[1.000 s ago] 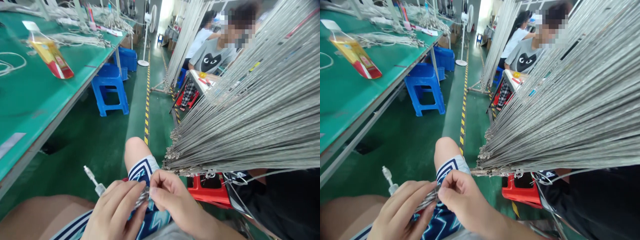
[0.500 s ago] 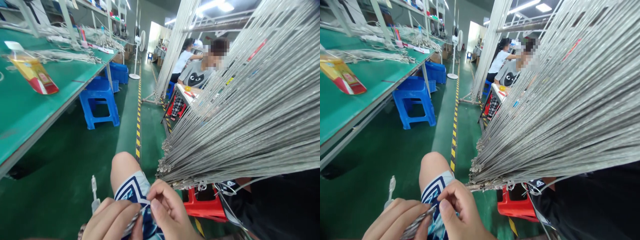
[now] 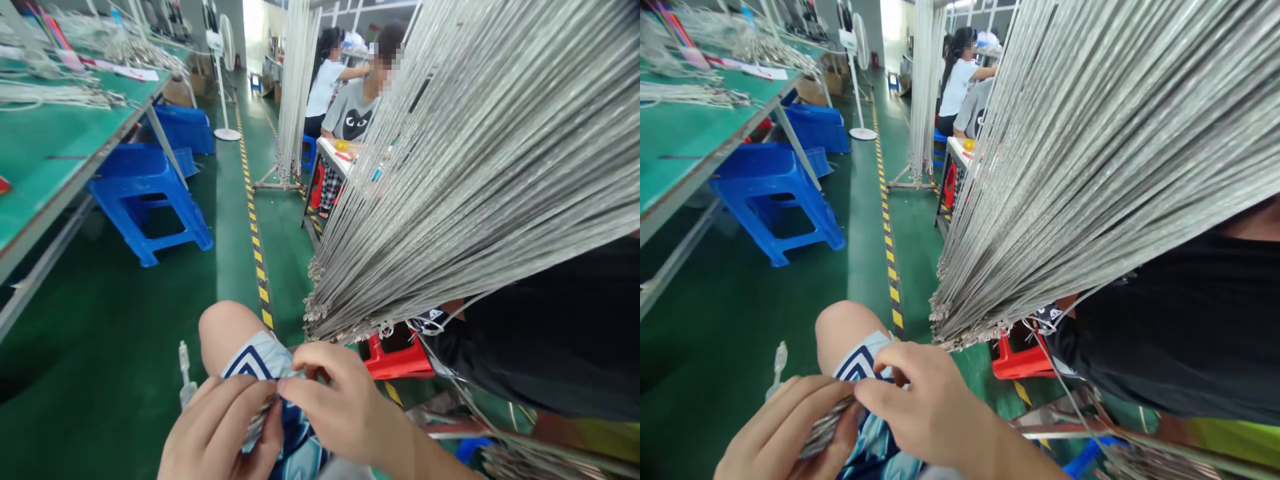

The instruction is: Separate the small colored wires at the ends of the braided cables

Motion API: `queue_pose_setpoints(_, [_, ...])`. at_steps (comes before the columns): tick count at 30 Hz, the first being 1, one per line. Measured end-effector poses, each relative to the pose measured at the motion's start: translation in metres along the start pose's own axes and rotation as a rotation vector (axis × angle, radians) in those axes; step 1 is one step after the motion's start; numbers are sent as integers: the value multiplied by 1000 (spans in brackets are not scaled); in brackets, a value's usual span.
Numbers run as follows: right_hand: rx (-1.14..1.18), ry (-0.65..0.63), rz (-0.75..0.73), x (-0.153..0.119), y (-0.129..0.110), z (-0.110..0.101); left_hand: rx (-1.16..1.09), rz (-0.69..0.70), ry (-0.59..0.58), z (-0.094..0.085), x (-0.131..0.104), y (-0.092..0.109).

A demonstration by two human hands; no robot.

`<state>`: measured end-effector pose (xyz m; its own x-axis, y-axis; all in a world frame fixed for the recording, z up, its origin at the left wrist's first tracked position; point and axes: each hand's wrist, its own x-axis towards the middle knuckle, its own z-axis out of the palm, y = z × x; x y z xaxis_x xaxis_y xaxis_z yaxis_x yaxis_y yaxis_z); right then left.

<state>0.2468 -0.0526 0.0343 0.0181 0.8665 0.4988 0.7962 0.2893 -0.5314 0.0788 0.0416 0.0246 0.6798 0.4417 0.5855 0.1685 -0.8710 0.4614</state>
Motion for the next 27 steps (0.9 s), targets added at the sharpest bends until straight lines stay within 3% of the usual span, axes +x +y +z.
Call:
queue_pose_setpoints(2, [-149,-14,-56,-2,5,-5,-3,-2,-11,-1,5,5])
queue_pose_setpoints(7, [-191,-118,-172,2,9,-21,12,62,-28,-5,14,12])
queue_pose_setpoints(11, [-275,-219,-319,11,7,-35,-38,33,-115,-9,14,12])
queue_pose_setpoints(13, [-266,-316,-326,16,3,-39,0,44,-160,-11,13,11])
queue_pose_setpoints(16, [-134,-432,-112,23,-6,-39,132,163,-250,-14,12,8])
queue_pose_setpoints(20, [372,-506,462,29,-10,-32,198,334,-275,-23,10,4])
queue_pose_setpoints(23, [917,-676,843,30,-6,-27,33,233,-224,-29,5,2])
queue_pose_setpoints(25, [1101,-687,893,30,-4,-26,-112,90,-174,-33,0,2])
queue_pose_setpoints(27, [996,-542,762,29,-3,-25,-216,-3,-141,-34,-5,2])
